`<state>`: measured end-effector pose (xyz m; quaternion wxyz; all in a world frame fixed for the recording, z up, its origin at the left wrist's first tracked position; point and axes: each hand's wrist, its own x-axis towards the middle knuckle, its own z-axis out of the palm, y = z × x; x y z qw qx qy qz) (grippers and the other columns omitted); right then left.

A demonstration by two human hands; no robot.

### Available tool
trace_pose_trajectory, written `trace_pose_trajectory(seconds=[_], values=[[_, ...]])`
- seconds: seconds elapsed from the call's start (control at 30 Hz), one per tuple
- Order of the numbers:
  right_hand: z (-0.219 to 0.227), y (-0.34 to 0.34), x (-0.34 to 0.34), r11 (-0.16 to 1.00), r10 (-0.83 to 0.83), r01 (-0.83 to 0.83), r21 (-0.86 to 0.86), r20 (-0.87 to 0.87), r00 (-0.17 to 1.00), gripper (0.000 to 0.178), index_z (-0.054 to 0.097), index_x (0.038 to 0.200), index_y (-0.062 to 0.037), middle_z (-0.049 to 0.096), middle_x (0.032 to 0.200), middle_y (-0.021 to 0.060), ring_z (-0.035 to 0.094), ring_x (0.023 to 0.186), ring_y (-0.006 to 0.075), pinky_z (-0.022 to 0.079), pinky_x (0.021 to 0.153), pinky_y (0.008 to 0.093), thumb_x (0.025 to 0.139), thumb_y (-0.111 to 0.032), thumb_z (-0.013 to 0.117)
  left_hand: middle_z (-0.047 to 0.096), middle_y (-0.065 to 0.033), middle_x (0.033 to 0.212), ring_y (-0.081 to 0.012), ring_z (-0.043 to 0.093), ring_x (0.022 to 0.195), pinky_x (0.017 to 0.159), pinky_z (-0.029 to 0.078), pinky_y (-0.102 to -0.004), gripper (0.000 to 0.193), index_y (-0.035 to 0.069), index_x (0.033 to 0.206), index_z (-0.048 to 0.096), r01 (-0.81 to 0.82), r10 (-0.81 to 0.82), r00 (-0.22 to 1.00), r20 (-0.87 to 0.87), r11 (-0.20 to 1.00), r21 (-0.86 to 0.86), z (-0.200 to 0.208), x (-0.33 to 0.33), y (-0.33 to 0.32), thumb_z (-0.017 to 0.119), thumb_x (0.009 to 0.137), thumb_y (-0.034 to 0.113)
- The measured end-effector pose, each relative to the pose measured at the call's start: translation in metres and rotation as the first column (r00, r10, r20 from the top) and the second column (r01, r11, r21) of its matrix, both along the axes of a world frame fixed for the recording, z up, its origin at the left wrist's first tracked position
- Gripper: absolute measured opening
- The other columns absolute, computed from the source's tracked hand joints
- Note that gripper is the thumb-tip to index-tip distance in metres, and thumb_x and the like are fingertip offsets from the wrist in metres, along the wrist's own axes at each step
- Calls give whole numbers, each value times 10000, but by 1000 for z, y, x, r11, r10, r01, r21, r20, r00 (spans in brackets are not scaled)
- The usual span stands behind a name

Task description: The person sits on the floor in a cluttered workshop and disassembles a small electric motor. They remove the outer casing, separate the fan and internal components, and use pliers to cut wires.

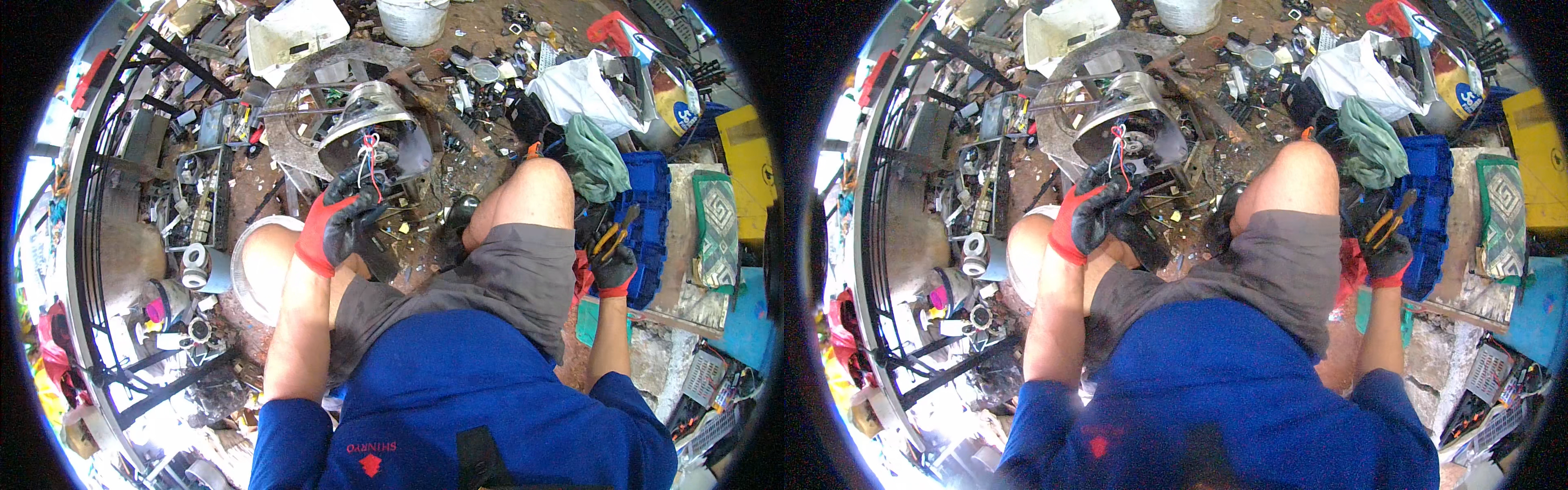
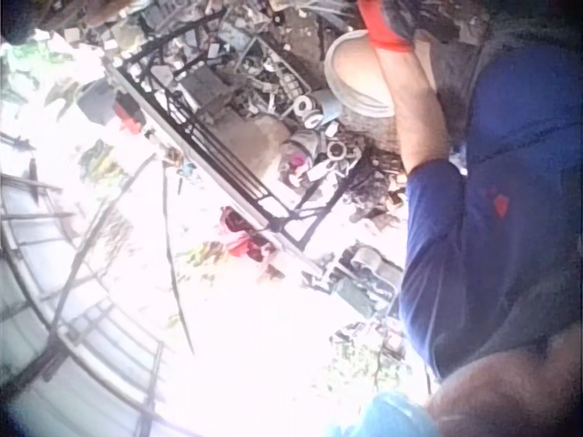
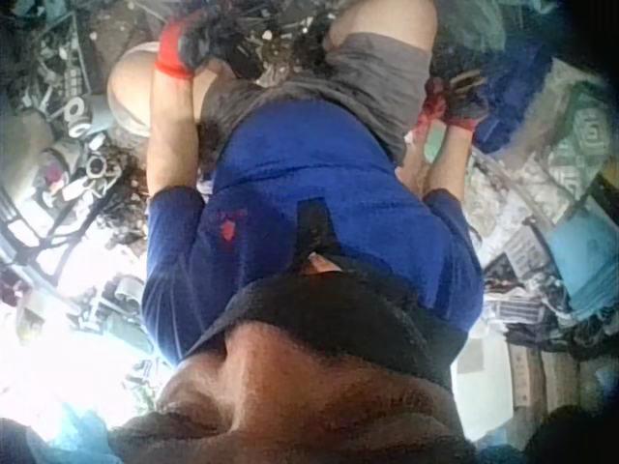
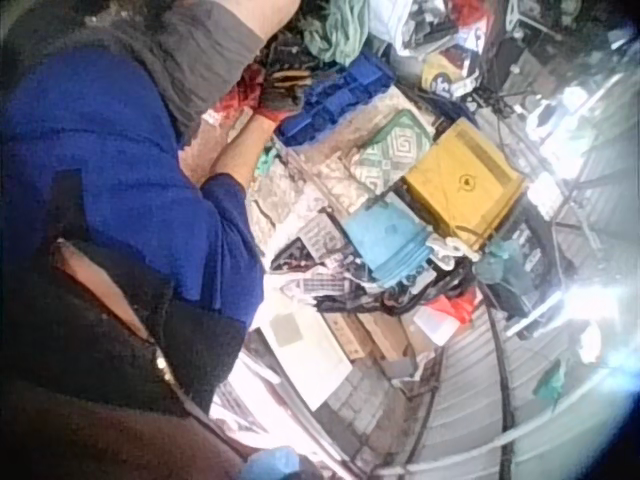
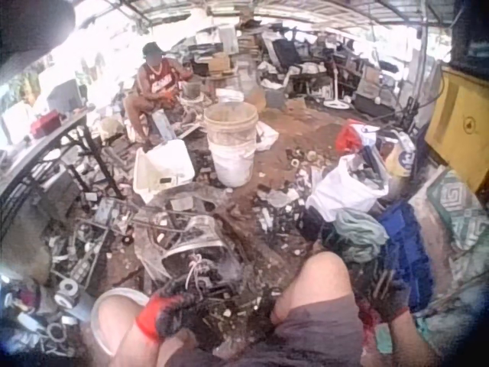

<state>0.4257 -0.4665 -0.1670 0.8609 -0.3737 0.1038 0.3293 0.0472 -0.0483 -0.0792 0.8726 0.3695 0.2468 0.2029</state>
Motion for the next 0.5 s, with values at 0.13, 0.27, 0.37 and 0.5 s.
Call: trace_pose_trajectory(seconds=[0.13, 0.27, 0.37, 0.5], values=[[49, 13, -6, 975, 158, -179, 135, 150, 976, 576, 468, 1393, -50, 613, 1167, 168, 539, 814, 235, 495, 704, 347, 873, -285, 544, 612, -40, 1072, -139, 586, 971, 870, 495, -281, 446, 46, 1352, 509, -11, 12, 998, -56, 1000, 12, 1, 2, 0, 592, 915, 31], [83, 51, -16, 938, 251, -304, 167, 281, 926, 506, 463, 1399, -66, 634, 1152, 143, 576, 770, 218, 491, 605, 293, 965, -322, 509, 621, -36, 1077, -128, 594, 940, 848, 497, -266, 434, 43, 1329, 532, -23, 32, 995, -92, 995, 93, 3, 3, -1, 624, 904, 39], [105, 81, -38, 987, 44, -1, -161, 263, 964, 451, 459, 1408, -93, 640, 1178, 130, 639, 874, 229, 520, 610, 297, 992, -263, 493, 638, -40, 1044, -119, 598, 930, 830, 499, -265, 380, 27, 1278, 566, -11, 25, 994, -102, 990, 139, 2, 4, -1, 633, 904, 46], [106, 83, -49, 972, 233, -227, -55, 337, 912, 456, 447, 1417, -87, 631, 1201, 111, 648, 1013, 249, 566, 774, 371, 978, -199, 503, 660, -42, 988, -113, 621, 876, 786, 508, -255, 261, 13, 1160, 614, -29, 41, 990, -134, 996, 89, -17, -4, 4, 651, 910, 77]])
